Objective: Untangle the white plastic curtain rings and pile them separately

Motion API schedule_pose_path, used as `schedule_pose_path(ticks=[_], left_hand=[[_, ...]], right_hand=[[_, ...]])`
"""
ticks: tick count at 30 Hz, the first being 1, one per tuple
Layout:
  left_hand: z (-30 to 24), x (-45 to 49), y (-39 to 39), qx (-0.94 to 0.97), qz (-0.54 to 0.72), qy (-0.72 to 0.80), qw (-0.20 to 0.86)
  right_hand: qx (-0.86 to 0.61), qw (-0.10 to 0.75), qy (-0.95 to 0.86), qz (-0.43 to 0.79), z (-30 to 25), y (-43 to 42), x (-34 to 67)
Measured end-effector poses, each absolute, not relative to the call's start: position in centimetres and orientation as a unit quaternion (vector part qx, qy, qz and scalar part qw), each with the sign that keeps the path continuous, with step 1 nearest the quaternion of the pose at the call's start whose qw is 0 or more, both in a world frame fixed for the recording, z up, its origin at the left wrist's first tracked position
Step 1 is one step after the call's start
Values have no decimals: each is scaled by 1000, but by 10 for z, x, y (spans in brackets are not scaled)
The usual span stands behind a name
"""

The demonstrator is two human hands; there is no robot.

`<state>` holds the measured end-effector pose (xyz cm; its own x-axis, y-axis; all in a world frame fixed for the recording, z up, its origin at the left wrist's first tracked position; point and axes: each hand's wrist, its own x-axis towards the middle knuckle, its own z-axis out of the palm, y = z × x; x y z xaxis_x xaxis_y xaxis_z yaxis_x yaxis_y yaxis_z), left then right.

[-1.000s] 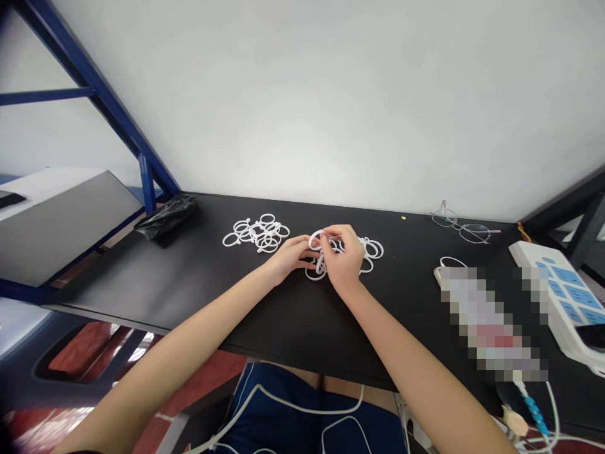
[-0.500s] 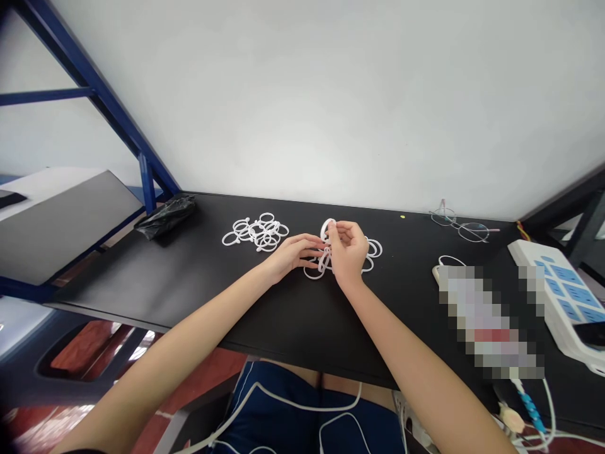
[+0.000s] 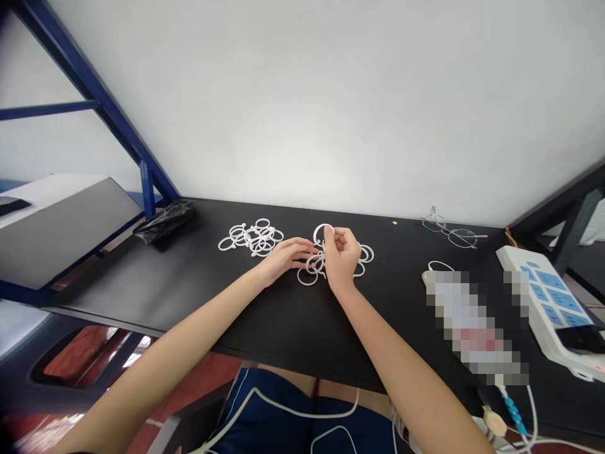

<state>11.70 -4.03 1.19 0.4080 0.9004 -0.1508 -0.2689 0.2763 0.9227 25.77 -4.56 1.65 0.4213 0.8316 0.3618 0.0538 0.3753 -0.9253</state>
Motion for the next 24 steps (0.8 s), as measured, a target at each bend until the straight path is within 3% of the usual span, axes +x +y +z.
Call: schedule_pose_path(ticks=[19,24], left_hand=[[20,127,-49,570,424,399,580],[25,127,-53,572,438,406,563]], right_hand=[[-504,679,-433,311,13,-43,259],[-487,665,-400,401,19,-43,263]])
